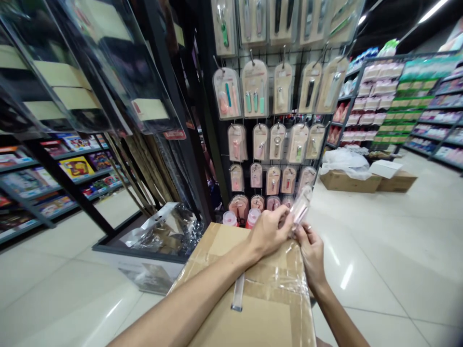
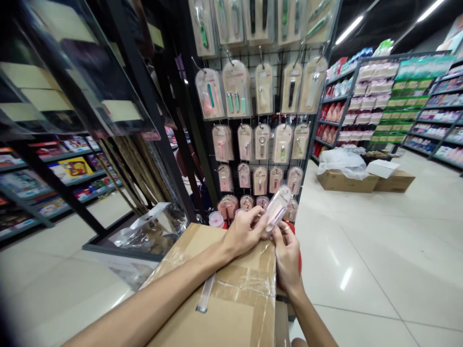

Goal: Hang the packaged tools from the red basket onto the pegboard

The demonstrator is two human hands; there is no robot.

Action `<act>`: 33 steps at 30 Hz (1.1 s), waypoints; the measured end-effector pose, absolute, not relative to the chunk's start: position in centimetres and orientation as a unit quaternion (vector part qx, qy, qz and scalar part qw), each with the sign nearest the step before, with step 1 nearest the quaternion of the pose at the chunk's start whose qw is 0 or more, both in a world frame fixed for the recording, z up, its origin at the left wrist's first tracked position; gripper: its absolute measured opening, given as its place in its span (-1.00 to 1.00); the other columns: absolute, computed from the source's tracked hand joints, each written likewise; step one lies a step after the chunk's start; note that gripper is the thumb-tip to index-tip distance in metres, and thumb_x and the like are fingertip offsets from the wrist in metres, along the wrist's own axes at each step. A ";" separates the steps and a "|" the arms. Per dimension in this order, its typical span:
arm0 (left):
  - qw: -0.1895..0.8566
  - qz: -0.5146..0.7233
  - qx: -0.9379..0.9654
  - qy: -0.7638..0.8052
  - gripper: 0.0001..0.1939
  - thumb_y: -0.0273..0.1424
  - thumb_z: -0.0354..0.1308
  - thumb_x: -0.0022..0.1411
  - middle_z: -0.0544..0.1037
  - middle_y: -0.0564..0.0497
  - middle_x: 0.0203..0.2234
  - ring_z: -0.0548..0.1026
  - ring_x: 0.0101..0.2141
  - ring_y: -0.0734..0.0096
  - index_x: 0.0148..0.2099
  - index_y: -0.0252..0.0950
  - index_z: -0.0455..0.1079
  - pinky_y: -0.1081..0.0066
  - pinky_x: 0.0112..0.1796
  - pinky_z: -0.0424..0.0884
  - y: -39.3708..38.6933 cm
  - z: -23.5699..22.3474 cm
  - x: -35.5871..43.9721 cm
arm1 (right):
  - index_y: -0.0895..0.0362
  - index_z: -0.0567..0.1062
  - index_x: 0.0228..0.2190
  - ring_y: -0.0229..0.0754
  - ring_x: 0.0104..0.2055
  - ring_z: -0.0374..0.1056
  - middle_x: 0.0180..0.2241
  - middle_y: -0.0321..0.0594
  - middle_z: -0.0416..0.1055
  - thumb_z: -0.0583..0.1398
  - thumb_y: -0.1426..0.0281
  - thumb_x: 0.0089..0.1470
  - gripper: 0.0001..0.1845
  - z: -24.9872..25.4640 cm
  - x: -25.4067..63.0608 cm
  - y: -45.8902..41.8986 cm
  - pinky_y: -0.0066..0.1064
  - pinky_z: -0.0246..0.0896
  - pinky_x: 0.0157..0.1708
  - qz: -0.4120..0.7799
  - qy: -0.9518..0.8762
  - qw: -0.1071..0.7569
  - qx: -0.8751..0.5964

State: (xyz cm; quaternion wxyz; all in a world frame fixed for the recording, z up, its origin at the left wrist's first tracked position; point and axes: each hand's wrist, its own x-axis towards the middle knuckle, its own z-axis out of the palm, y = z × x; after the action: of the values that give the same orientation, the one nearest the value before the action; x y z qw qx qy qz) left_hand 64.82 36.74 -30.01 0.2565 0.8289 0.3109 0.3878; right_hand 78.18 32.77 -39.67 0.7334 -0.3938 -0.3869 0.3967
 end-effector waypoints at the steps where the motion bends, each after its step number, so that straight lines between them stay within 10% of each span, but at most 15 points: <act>1: 0.240 0.379 0.836 0.316 -0.71 -0.21 0.00 0.50 0.46 0.04 -0.52 0.36 -0.55 0.42 -0.18 -0.25 0.44 0.41 -0.46 0.18 36.4 -30.0 64.8 | 0.08 0.55 -0.01 -0.01 -0.13 0.50 -0.07 -0.12 0.59 0.33 0.09 0.20 -0.57 -39.8 78.1 32.7 -0.33 0.42 -0.20 0.391 -0.383 0.736 -0.397; 20: 0.258 0.177 0.847 0.429 -0.80 -0.34 -0.03 0.45 0.56 -0.12 -0.48 0.56 -0.48 0.21 -0.17 -0.26 0.40 0.36 -0.40 0.30 38.3 -30.8 64.1 | 0.11 0.53 -0.12 -0.08 -0.19 0.45 -0.17 -0.17 0.57 0.14 0.22 0.36 -0.74 -32.2 79.6 31.1 -0.28 0.32 -0.10 0.398 -0.473 0.508 -0.599; 33: 0.204 0.120 0.805 0.544 -0.68 -0.33 -0.15 0.53 0.60 -0.16 -0.40 0.56 -0.41 0.22 -0.10 -0.32 0.40 0.35 -0.40 0.18 38.4 -31.1 65.6 | 0.09 0.48 -0.05 -0.07 -0.08 0.44 -0.08 -0.10 0.54 0.07 0.23 0.40 -0.73 -31.8 78.7 31.3 -0.27 0.30 0.01 0.403 -0.418 0.506 -0.638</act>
State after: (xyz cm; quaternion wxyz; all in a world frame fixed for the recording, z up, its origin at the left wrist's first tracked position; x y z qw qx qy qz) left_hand 65.57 38.41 -31.08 0.2043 0.8052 0.5437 0.1196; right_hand 78.68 31.34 -31.75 0.5060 -0.6380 -0.4177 0.4030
